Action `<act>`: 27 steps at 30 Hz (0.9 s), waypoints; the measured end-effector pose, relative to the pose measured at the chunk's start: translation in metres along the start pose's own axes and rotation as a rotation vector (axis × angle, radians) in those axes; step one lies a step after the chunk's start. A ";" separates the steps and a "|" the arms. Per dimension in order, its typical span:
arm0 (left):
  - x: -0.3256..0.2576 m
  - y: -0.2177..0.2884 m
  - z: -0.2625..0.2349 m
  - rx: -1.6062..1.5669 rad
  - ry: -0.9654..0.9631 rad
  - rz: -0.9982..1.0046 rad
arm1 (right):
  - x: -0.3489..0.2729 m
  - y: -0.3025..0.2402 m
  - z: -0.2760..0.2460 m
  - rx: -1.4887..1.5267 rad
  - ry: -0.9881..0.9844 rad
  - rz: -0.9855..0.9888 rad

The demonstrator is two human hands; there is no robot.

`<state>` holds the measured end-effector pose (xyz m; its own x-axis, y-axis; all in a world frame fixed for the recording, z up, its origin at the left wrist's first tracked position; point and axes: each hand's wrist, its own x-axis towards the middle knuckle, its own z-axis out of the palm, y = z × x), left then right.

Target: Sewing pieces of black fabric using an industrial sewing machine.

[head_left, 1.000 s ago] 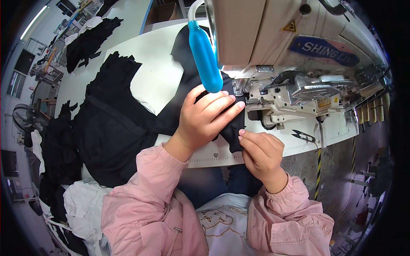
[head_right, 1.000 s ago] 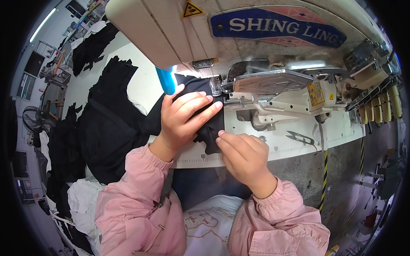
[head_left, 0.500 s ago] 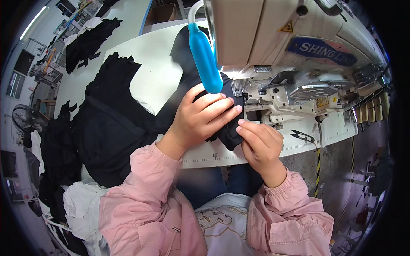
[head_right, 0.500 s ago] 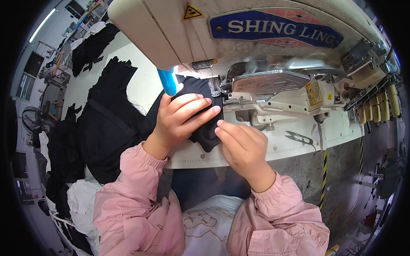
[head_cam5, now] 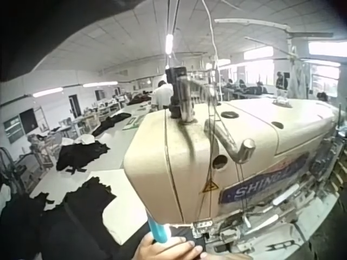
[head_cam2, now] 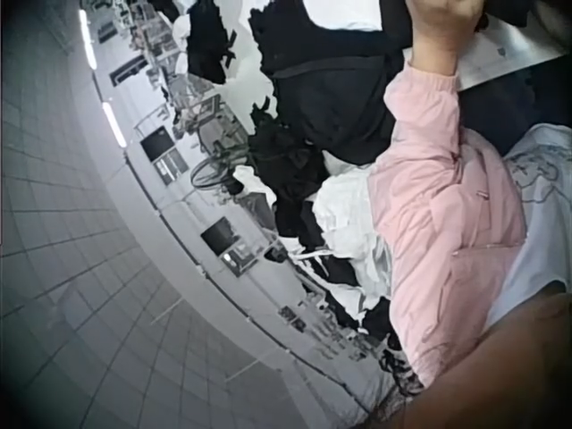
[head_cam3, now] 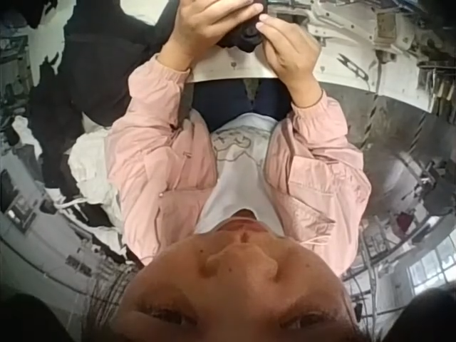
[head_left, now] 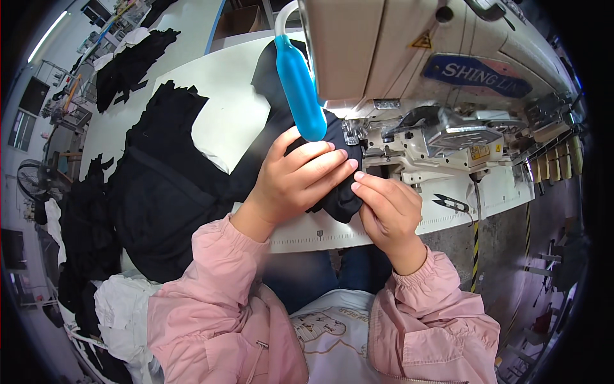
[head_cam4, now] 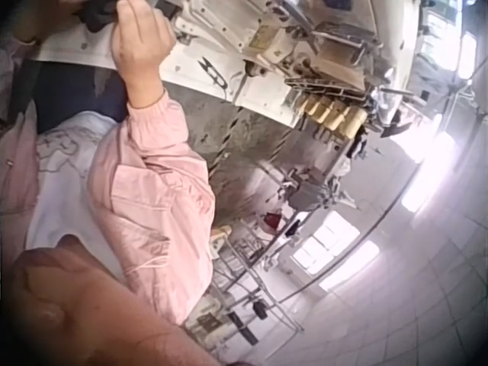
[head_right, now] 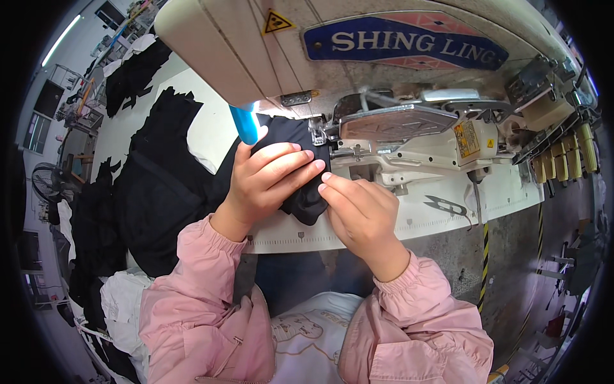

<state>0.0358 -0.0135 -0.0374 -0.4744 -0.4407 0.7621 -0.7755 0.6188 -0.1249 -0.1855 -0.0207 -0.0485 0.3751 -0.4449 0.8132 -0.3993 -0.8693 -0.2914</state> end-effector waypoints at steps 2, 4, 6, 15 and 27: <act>0.003 0.000 -0.001 0.005 -0.011 -0.013 | 0.001 0.000 0.000 -0.001 0.006 -0.001; 0.006 0.000 -0.002 -0.004 -0.041 -0.045 | 0.004 0.002 0.000 -0.012 0.014 0.024; 0.008 -0.001 -0.003 -0.017 -0.045 -0.063 | 0.007 0.005 0.003 -0.012 0.029 0.019; 0.004 0.010 -0.010 -0.145 -0.028 -0.136 | 0.010 0.010 0.005 0.006 0.032 -0.017; 0.013 0.081 -0.048 -0.372 0.163 -0.618 | 0.036 0.009 -0.021 0.168 -0.168 0.024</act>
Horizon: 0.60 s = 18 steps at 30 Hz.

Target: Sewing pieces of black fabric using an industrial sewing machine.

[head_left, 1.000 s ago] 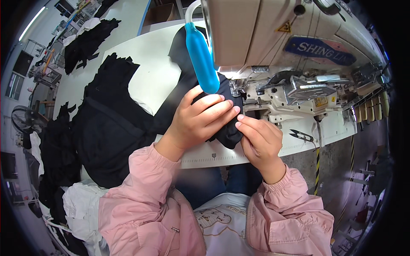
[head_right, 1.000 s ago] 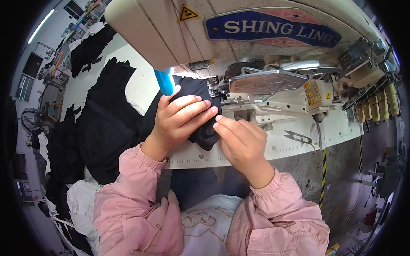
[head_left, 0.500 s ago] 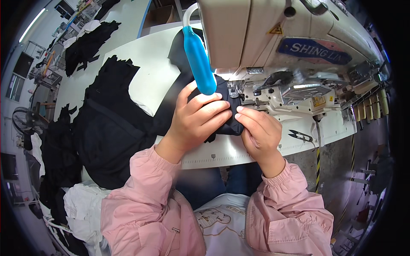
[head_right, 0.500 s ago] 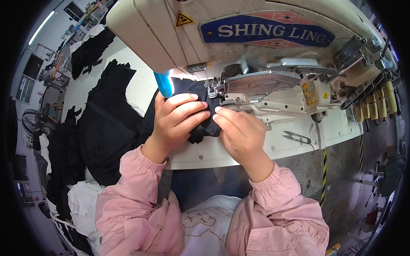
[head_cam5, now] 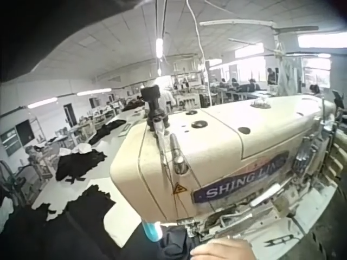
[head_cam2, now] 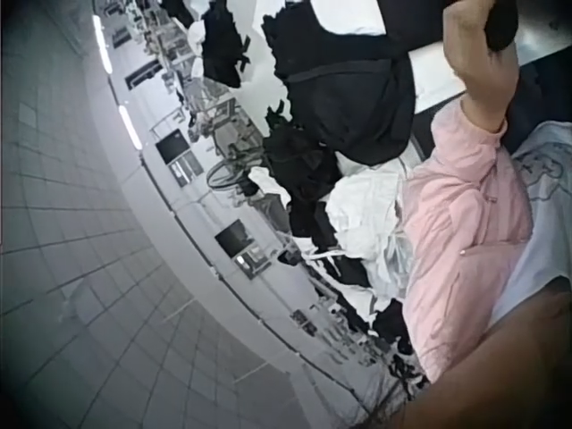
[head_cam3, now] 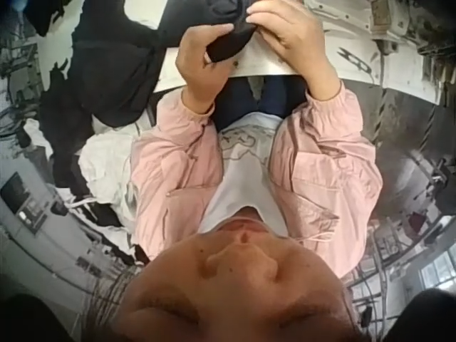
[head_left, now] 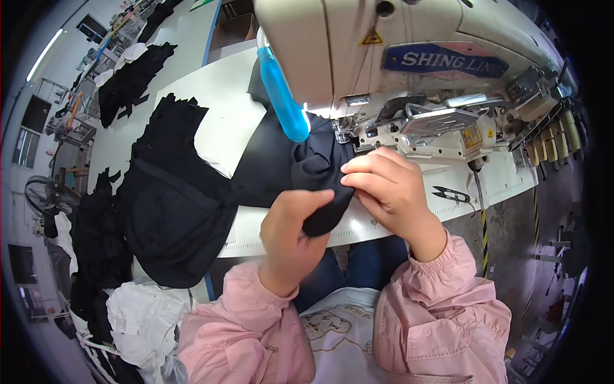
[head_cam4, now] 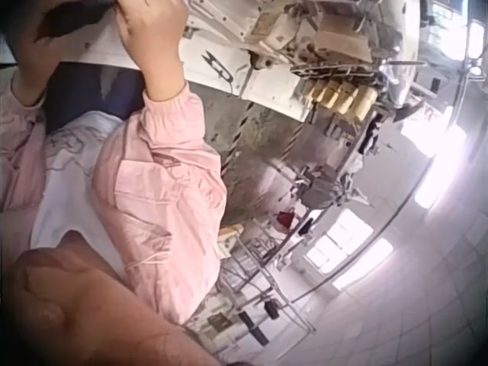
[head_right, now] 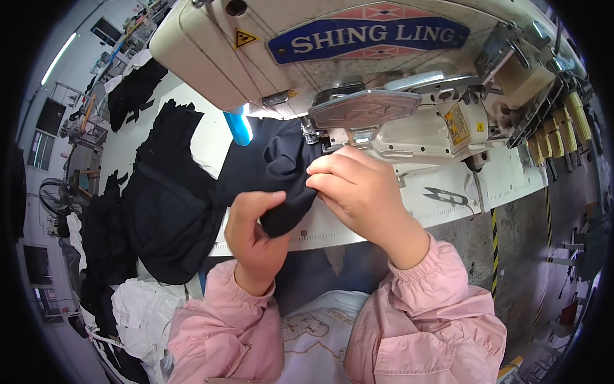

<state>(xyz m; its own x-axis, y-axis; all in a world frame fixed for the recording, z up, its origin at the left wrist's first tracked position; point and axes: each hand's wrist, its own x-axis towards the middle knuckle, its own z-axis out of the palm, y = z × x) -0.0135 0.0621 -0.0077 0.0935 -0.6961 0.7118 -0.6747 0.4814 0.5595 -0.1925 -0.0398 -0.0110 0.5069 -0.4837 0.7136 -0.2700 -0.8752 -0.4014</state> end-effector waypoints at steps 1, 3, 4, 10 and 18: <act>-0.001 0.006 -0.005 0.053 0.010 0.017 | 0.003 0.001 -0.003 0.013 -0.028 -0.019; -0.008 0.011 -0.009 0.041 0.041 0.068 | 0.008 0.003 -0.005 0.041 -0.068 -0.047; -0.012 0.014 -0.012 0.017 0.051 0.075 | 0.008 0.003 -0.004 0.044 -0.062 -0.046; -0.030 0.012 -0.002 -0.191 -0.050 0.217 | -0.001 -0.003 0.005 0.126 0.108 -0.023; -0.040 -0.013 0.053 0.151 0.093 0.150 | -0.034 -0.038 0.012 0.318 0.313 0.155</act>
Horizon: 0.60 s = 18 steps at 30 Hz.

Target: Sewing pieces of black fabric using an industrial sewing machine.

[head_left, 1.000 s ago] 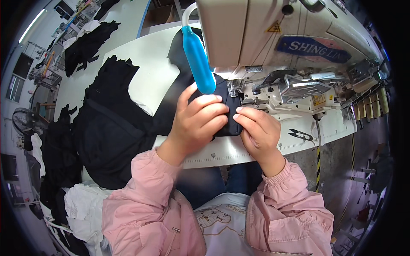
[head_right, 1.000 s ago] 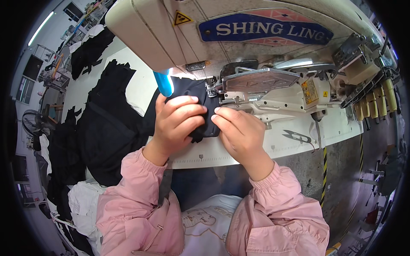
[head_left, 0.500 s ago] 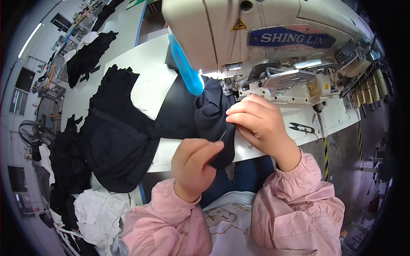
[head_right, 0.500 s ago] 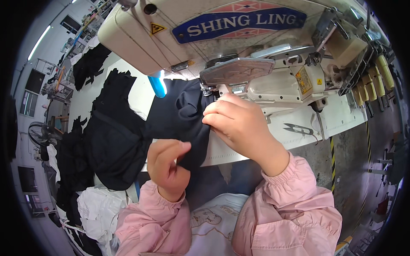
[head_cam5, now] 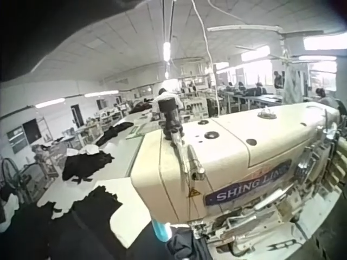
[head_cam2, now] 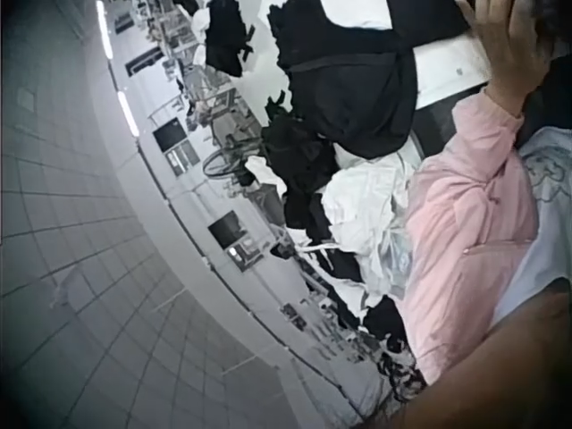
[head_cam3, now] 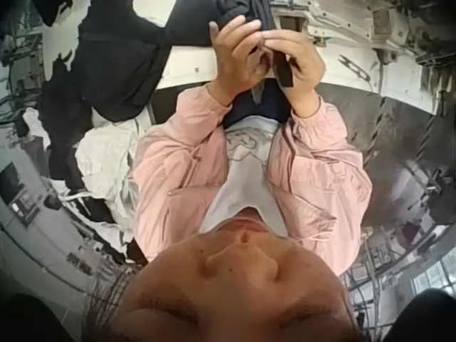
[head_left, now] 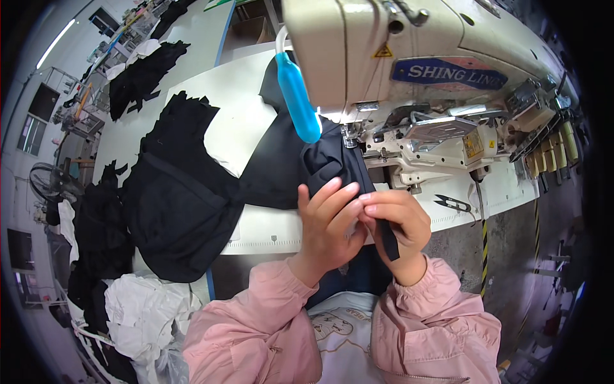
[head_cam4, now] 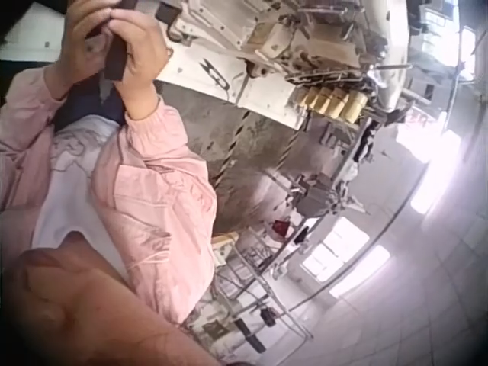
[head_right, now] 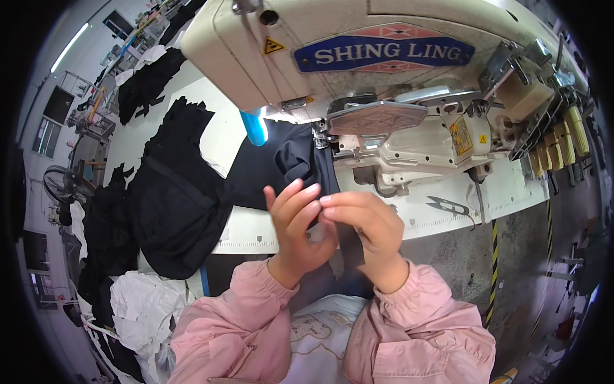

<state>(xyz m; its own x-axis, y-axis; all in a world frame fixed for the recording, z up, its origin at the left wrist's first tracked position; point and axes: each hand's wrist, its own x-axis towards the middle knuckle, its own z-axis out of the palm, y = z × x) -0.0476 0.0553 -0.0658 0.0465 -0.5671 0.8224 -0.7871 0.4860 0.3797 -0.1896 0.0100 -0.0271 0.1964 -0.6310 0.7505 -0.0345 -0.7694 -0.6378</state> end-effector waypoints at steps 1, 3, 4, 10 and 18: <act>0.004 -0.002 0.008 0.004 0.022 0.014 | -0.007 -0.005 0.000 0.012 0.016 0.055; 0.016 -0.010 0.017 -0.027 0.068 0.024 | -0.017 -0.013 0.000 0.024 0.047 0.130; 0.018 -0.016 0.020 -0.077 0.062 0.035 | -0.021 -0.016 0.001 0.036 0.089 0.207; 0.035 -0.029 0.016 -0.016 0.042 0.180 | -0.027 -0.022 -0.008 -0.214 0.174 0.172; 0.031 -0.033 0.011 0.031 0.023 0.222 | -0.048 -0.045 -0.010 0.567 0.337 0.886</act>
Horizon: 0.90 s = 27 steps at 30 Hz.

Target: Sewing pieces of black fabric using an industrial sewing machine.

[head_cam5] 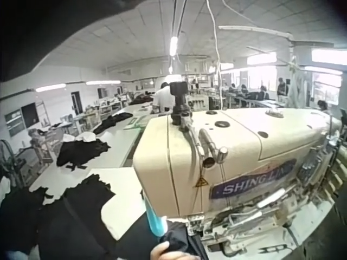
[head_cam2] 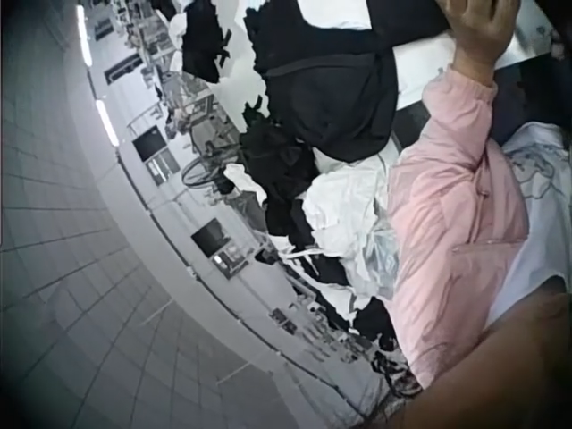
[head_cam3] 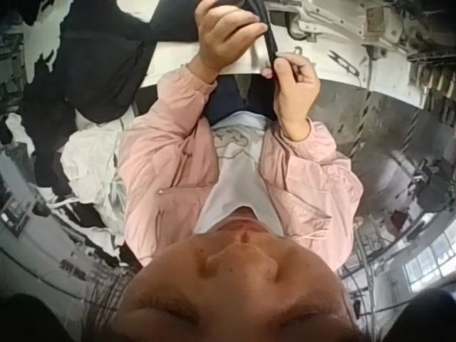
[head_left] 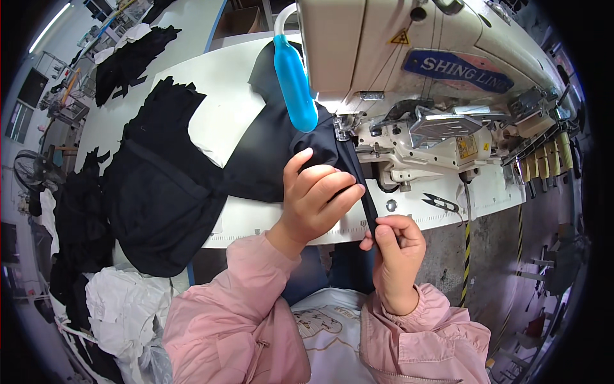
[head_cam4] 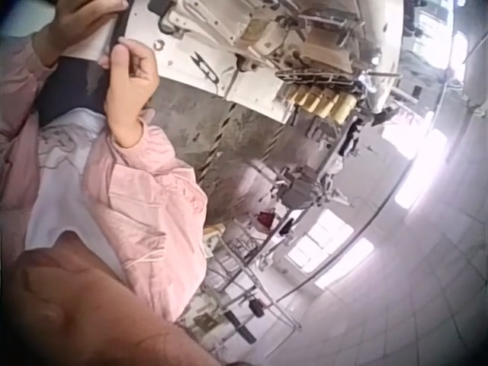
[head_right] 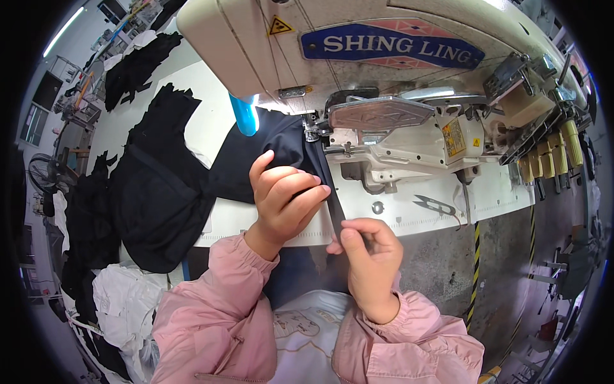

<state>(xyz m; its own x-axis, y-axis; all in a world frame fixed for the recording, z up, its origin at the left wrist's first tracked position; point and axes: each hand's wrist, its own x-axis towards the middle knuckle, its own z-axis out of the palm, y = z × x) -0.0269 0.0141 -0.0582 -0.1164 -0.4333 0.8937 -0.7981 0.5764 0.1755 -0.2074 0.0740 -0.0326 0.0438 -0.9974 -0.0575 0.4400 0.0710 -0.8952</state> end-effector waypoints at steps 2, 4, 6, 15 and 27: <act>0.001 0.000 -0.003 0.018 -0.015 0.025 | -0.004 -0.002 0.002 -0.041 -0.015 0.002; 0.002 -0.002 -0.005 0.008 -0.030 0.037 | -0.005 -0.001 0.002 -0.067 -0.033 -0.019; 0.001 -0.003 -0.005 -0.004 -0.046 0.049 | -0.005 0.000 0.002 -0.092 -0.049 -0.042; 0.003 -0.008 -0.012 -0.053 -0.027 0.021 | 0.031 0.000 -0.021 -0.613 -0.211 -0.677; 0.014 -0.006 -0.015 -0.174 -0.076 -0.092 | 0.115 0.001 -0.003 -0.908 -0.577 -1.364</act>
<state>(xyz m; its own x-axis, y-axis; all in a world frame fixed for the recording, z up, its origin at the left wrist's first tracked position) -0.0146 0.0150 -0.0404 -0.0972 -0.5365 0.8383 -0.6940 0.6403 0.3293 -0.2051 -0.0403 -0.0416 0.4777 -0.1817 0.8595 -0.1634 -0.9797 -0.1163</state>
